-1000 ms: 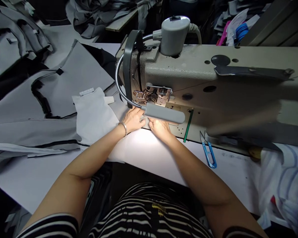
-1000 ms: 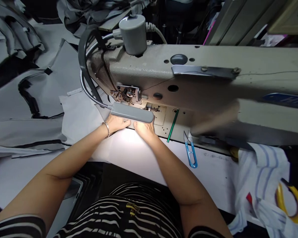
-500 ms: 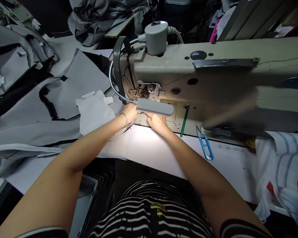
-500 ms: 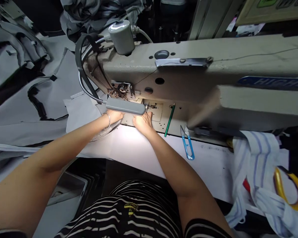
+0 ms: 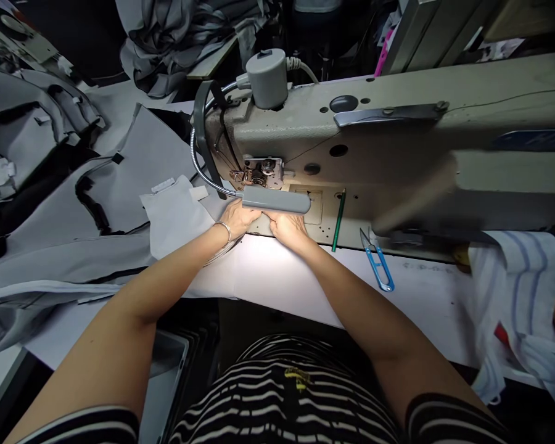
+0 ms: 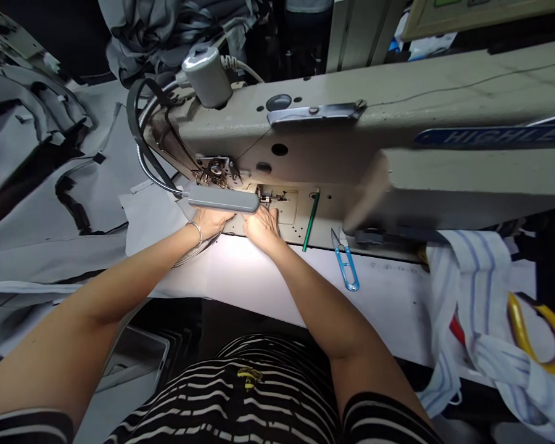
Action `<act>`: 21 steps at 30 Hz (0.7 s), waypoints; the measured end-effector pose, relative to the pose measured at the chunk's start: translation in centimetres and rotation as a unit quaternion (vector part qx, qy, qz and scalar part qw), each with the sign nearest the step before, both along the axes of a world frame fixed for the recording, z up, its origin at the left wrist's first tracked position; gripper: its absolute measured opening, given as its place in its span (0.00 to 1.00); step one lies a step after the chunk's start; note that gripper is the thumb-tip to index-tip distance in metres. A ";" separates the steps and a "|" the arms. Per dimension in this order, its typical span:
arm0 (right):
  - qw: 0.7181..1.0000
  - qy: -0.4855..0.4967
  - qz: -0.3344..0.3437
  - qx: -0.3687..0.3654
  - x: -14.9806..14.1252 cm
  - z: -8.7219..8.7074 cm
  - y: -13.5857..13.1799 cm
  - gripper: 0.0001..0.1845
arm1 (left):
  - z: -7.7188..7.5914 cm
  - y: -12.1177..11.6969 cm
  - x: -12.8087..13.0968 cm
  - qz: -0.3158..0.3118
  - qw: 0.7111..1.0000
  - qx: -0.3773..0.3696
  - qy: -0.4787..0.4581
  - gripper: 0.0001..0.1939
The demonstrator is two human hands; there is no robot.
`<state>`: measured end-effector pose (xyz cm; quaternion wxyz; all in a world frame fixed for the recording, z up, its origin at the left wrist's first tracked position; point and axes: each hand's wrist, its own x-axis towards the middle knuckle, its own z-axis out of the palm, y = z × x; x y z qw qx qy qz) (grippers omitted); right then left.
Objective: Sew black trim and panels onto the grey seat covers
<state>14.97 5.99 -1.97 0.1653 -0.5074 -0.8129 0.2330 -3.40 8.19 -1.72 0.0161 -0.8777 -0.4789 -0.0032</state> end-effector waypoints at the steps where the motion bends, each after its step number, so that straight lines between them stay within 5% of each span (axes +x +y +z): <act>1: 1.000 0.002 0.002 0.003 0.0 -0.1 0.0 0.23 | 0.1 0.0 0.0 -0.004 1.000 -0.003 0.003 0.13; 10: 1.000 -0.018 0.014 0.000 -0.2 -0.3 -0.1 0.24 | 0.7 -0.3 0.3 -0.022 0.996 -0.003 0.082 0.14; 21: 0.994 -0.088 0.058 0.000 -0.1 -0.7 -0.1 0.24 | 1.6 -0.5 0.2 -0.108 0.991 0.058 0.048 0.13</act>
